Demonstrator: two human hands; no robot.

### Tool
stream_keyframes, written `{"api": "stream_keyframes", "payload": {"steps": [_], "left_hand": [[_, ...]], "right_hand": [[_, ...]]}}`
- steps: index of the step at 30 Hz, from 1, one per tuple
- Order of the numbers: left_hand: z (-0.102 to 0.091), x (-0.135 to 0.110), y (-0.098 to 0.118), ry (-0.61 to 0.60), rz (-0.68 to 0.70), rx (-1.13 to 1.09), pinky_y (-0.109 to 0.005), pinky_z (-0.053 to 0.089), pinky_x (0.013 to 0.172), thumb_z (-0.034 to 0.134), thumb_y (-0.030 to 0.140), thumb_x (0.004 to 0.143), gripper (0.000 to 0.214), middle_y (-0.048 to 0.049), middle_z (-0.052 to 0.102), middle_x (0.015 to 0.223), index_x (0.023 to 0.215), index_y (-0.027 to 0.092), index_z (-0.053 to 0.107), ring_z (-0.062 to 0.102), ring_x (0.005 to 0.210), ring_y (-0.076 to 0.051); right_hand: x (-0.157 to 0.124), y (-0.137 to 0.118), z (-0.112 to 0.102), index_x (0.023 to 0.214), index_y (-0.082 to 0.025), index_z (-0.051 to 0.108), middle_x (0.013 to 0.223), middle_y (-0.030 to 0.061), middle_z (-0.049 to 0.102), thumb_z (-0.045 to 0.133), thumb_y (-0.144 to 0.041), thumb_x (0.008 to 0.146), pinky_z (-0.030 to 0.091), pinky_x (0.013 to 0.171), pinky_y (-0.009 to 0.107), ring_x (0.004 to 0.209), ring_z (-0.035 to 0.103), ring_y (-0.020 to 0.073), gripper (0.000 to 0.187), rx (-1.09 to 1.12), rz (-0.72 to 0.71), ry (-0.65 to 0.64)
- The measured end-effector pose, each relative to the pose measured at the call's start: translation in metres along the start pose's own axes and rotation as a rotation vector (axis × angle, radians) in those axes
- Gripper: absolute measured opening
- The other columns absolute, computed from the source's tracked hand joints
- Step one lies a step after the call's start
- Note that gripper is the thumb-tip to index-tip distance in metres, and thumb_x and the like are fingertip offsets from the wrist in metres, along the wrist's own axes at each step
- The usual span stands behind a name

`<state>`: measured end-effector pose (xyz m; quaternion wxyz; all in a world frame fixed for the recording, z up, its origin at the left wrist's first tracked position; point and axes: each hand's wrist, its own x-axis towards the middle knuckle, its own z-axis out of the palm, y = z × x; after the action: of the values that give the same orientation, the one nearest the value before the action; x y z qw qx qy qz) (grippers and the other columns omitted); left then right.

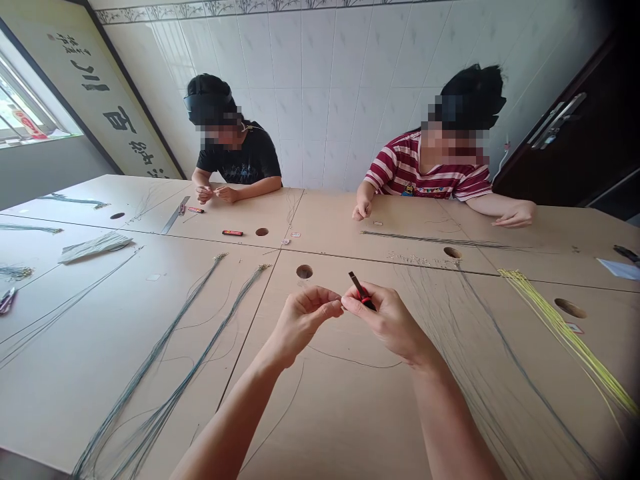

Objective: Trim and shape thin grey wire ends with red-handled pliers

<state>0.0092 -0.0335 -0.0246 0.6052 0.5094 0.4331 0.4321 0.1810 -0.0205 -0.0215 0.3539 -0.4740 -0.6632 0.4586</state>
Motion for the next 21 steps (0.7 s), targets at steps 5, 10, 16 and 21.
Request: {"api": "stream_keyframes", "payload": {"steps": [5,10,16,21], "left_hand": [[-0.0017,0.0001,-0.0004,0.026,-0.004,0.007,-0.028,0.04,0.079,0.067,0.033,0.083,0.015,-0.0021,0.064,0.08,0.082,0.018,0.067,0.055,0.084,-0.015],[-0.0037,0.0006,-0.0008,0.03,0.01,0.018,-0.028,0.039,0.078,0.067,0.033,0.083,0.016,-0.0015,0.065,0.079,0.081,0.018,0.067,0.055,0.083,-0.014],[-0.0045,-0.0007,-0.0009,0.025,0.025,0.015,-0.028,0.04,0.079,0.067,0.034,0.084,0.016,-0.001,0.065,0.079,0.081,0.018,0.066,0.056,0.083,-0.014],[-0.0044,-0.0016,-0.0014,0.008,0.021,0.003,-0.028,0.04,0.08,0.066,0.034,0.085,0.016,-0.001,0.065,0.079,0.083,0.018,0.065,0.056,0.083,-0.014]], "right_hand": [[0.0003,0.0001,-0.0004,0.073,-0.019,0.055,0.067,-0.0025,0.041,0.055,-0.047,0.088,0.027,0.053,0.026,0.06,0.031,0.0111,0.032,-0.013,0.004,0.007],[0.0001,0.0011,-0.0001,0.074,-0.019,0.057,0.067,-0.0031,0.042,0.055,-0.047,0.087,0.027,0.054,0.026,0.059,0.03,0.0108,0.032,-0.019,0.003,0.004],[-0.0041,-0.0036,-0.0005,0.074,-0.019,0.057,0.067,-0.0037,0.041,0.055,-0.046,0.088,0.026,0.054,0.027,0.059,0.029,0.0109,0.03,-0.025,0.013,0.0],[-0.0054,-0.0078,0.0003,0.073,-0.019,0.055,0.066,-0.0043,0.039,0.055,-0.044,0.088,0.027,0.055,0.027,0.06,0.031,0.0111,0.029,-0.071,-0.008,0.02]]}}
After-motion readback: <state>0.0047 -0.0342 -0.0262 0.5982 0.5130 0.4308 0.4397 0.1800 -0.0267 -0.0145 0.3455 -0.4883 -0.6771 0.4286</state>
